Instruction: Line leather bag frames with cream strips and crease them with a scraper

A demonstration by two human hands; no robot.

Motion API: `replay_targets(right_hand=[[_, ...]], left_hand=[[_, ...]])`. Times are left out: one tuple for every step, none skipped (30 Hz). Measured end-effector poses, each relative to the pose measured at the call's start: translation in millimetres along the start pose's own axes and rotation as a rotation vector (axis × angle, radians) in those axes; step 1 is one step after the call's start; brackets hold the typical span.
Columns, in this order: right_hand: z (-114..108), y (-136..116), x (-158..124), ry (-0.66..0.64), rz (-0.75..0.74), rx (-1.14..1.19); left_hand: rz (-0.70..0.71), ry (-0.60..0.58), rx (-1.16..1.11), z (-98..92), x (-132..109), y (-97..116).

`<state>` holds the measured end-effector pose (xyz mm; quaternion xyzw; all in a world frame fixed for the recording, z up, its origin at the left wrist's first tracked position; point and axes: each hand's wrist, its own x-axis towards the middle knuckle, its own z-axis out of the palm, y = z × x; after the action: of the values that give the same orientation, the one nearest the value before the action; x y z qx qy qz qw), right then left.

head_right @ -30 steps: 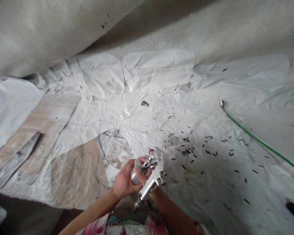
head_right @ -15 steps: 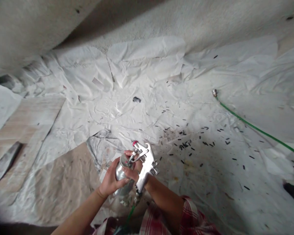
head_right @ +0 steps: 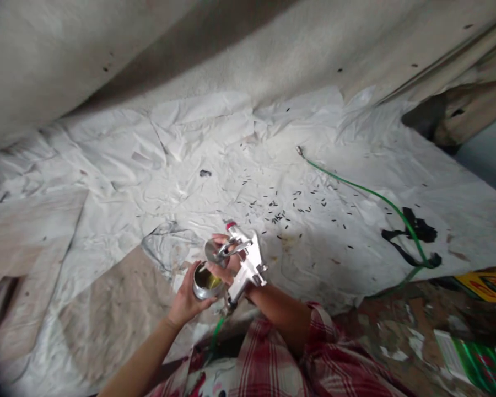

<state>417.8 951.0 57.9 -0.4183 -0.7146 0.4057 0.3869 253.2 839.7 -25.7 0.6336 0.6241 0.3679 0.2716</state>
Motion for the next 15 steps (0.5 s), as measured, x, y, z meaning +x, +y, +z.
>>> replay_targets(right_hand=[[3, -6, -4, 0.003, -0.026, 0.036], [6, -11, -8, 0.017, -0.042, 0.071], [8, -17, -13, 0.041, -0.048, 0.097], [9, -23, -18, 0.068, -0.045, 0.105], [11, -30, -23, 0.088, -0.035, 0.095], [13, -36, -28, 0.098, -0.025, 0.077], [17, -43, -34, 0.112, -0.022, 0.060], [21, -48, -39, 0.132, -0.023, 0.046], [26, -53, -44, 0.152, -0.025, 0.038], [32, -57, -49, 0.173, -0.025, 0.029], [38, -59, -53, 0.195, -0.023, 0.017], [44, -60, -57, 0.216, -0.022, -0.001], [49, -61, -60, 0.235, -0.022, -0.026], [53, -61, -63, 0.244, -0.021, -0.061], [56, -61, -65, 0.247, -0.021, -0.097]], left_hand=[[0.018, 0.000, -0.009, -1.3, -7, -4], [0.029, 0.000, -0.021, -2.7, -13, -8], [0.035, -0.002, -0.037, -4.0, -20, -13], [0.036, -0.001, -0.053, -5.2, -25, -18], [0.034, 0.003, -0.070, -6.3, -31, -22], [0.030, 0.005, -0.089, -7.4, -35, -27], [0.026, 0.005, -0.108, -8.3, -38, -31], [0.022, -0.003, -0.126, -9.1, -41, -34], [0.017, -0.018, -0.144, -10.0, -42, -37], [0.010, -0.036, -0.161, -10.9, -43, -40], [0.003, -0.057, -0.179, -11.9, -44, -42], [-0.002, -0.072, -0.195, -13.3, -45, -45], [-0.009, -0.081, -0.213, -14.9, -46, -47], [-0.016, -0.088, -0.230, -16.9, -48, -49], [-0.023, -0.091, -0.246, -19.2, -51, -51]])
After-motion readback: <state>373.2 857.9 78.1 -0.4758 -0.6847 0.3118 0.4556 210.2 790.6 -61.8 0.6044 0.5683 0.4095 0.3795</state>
